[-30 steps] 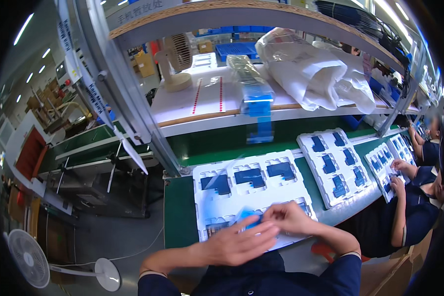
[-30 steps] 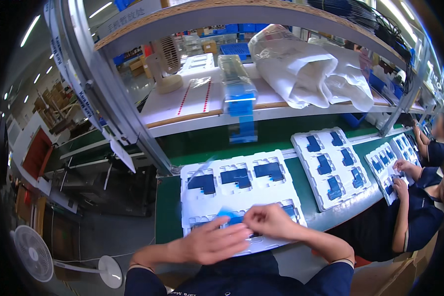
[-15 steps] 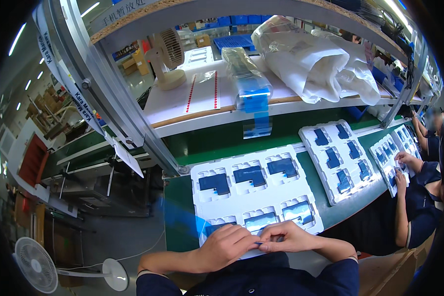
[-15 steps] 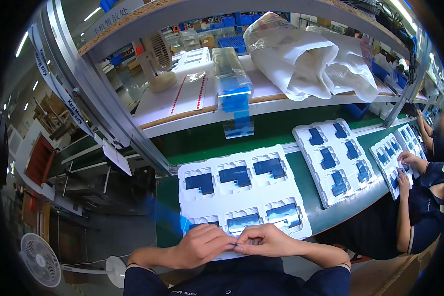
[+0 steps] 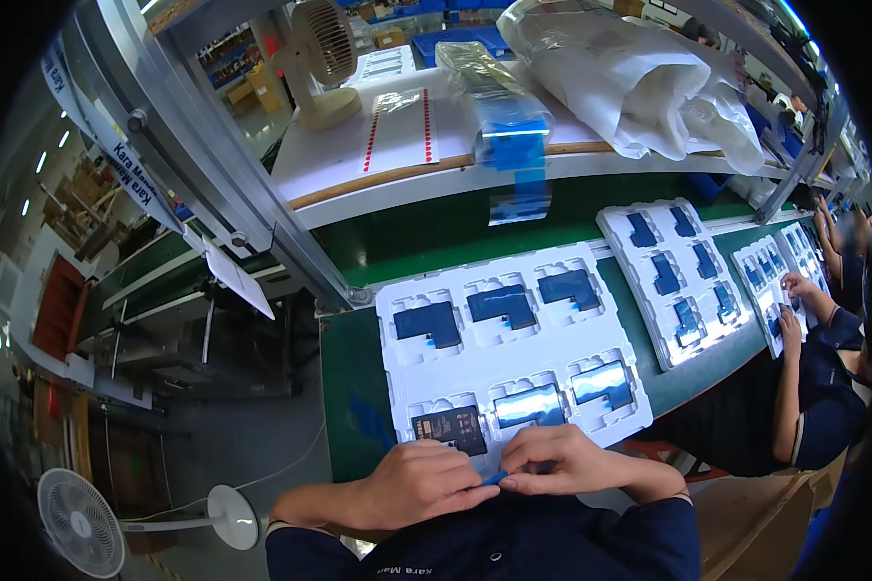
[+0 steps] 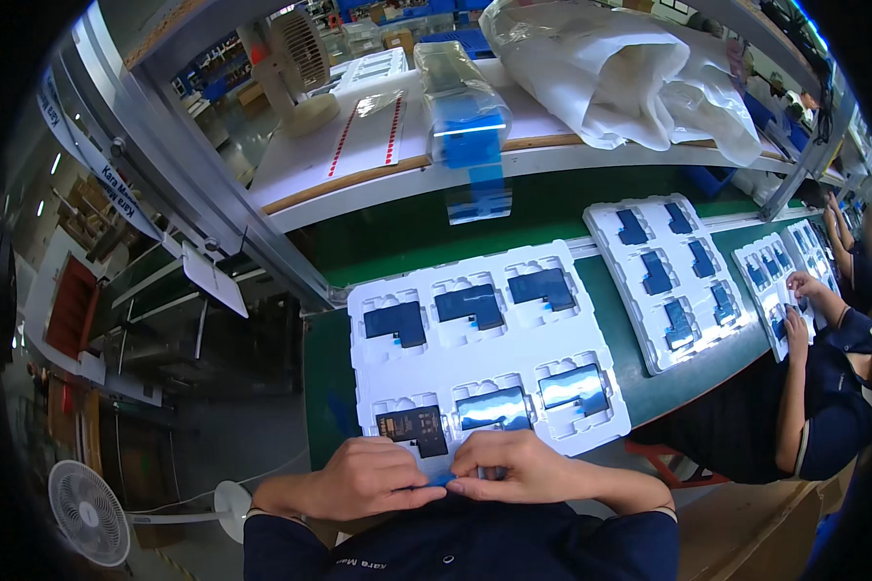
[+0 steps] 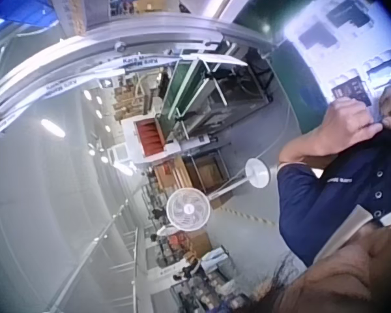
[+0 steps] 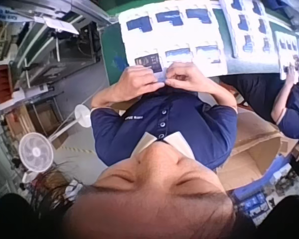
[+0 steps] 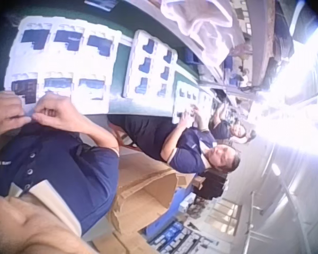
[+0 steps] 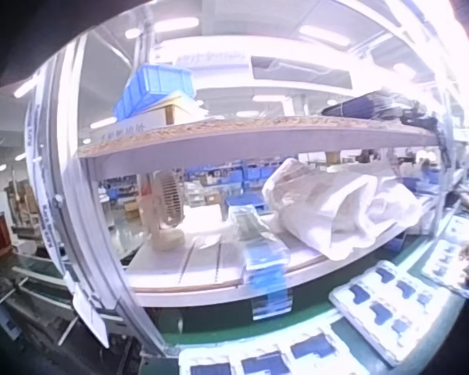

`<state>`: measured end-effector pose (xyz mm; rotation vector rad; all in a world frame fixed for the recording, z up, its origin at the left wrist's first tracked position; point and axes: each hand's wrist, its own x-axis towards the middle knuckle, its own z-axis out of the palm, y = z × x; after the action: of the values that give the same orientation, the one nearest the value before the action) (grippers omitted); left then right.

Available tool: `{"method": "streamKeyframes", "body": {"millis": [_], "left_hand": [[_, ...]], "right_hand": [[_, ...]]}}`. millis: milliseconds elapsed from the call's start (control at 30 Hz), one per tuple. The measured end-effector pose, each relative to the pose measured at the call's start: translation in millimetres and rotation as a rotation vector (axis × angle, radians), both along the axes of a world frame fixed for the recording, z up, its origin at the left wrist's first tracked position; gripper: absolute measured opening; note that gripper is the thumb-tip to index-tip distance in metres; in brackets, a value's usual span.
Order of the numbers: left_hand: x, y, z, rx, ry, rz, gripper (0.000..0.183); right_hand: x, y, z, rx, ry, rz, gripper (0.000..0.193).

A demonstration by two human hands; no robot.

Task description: Assembling electronic components into a tray at a factory workstation.

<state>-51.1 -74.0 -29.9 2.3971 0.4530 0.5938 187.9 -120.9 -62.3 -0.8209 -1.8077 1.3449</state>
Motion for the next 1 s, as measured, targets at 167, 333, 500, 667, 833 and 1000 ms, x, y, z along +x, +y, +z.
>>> {"method": "streamKeyframes", "body": {"millis": [167, 333, 500, 667, 833, 1000], "left_hand": [[-9, -6, -4, -0.04, -0.074, -0.06, 0.022], [-20, -10, -7, -0.039, -0.02, -0.038, 0.022], [-32, -3, 0, -0.432, 0.109, -0.008, 0.028], [-42, -1, -10, -0.907, -0.024, -0.028, 0.024], [-51, 4, -15, -0.937, -0.051, 0.002, 0.017], [-77, 12, -7, -0.917, -0.324, 0.324, 0.016]], "right_hand": [[-15, -7, 0, -0.037, 0.017, 0.027, 0.017], [-24, -9, -2, 0.414, -0.044, -0.07, 0.017], [-30, -17, 12, 0.583, -0.144, -0.173, 0.021], [-42, -17, 14, 0.831, -0.347, -0.285, 0.024], [-55, -18, 12, 1.012, -0.348, -0.358, 0.026], [-51, -20, 16, 0.9, -0.116, -0.232, 0.024]]}}
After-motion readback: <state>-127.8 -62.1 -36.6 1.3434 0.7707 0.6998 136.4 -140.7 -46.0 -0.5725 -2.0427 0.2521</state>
